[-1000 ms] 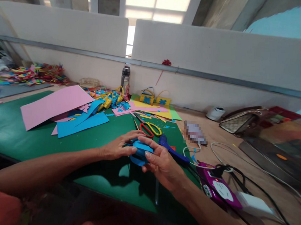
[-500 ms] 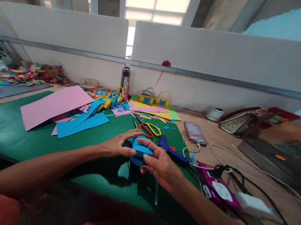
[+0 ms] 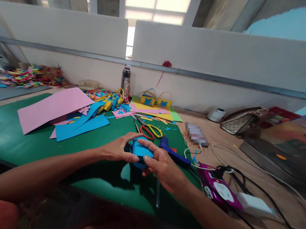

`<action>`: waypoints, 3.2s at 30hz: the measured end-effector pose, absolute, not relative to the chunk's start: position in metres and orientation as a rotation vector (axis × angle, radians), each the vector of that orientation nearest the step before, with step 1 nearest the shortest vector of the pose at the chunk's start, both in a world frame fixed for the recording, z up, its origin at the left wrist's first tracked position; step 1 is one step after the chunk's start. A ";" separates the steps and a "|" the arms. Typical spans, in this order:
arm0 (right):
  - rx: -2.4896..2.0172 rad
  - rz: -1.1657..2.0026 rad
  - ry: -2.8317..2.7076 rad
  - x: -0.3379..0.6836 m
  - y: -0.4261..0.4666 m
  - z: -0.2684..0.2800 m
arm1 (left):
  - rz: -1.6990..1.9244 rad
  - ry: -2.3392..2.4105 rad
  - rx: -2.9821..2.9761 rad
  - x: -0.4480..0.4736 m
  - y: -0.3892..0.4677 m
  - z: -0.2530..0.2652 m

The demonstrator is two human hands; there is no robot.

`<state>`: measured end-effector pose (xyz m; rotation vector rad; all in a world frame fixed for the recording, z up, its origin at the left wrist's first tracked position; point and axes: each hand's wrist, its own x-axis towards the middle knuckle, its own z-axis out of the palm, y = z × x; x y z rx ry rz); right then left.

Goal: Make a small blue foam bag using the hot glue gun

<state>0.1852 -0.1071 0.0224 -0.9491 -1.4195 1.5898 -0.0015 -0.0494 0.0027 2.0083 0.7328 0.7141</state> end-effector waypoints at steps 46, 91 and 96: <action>-0.619 -0.529 -2.065 0.207 -0.090 0.027 | 0.707 0.342 2.136 -0.030 -0.049 0.018; -0.902 -0.136 -2.032 0.199 -0.099 0.028 | 1.151 0.673 2.976 -0.010 -0.071 0.004; -0.989 -0.046 -1.992 0.198 -0.099 0.028 | 1.210 0.631 3.027 -0.007 -0.071 0.000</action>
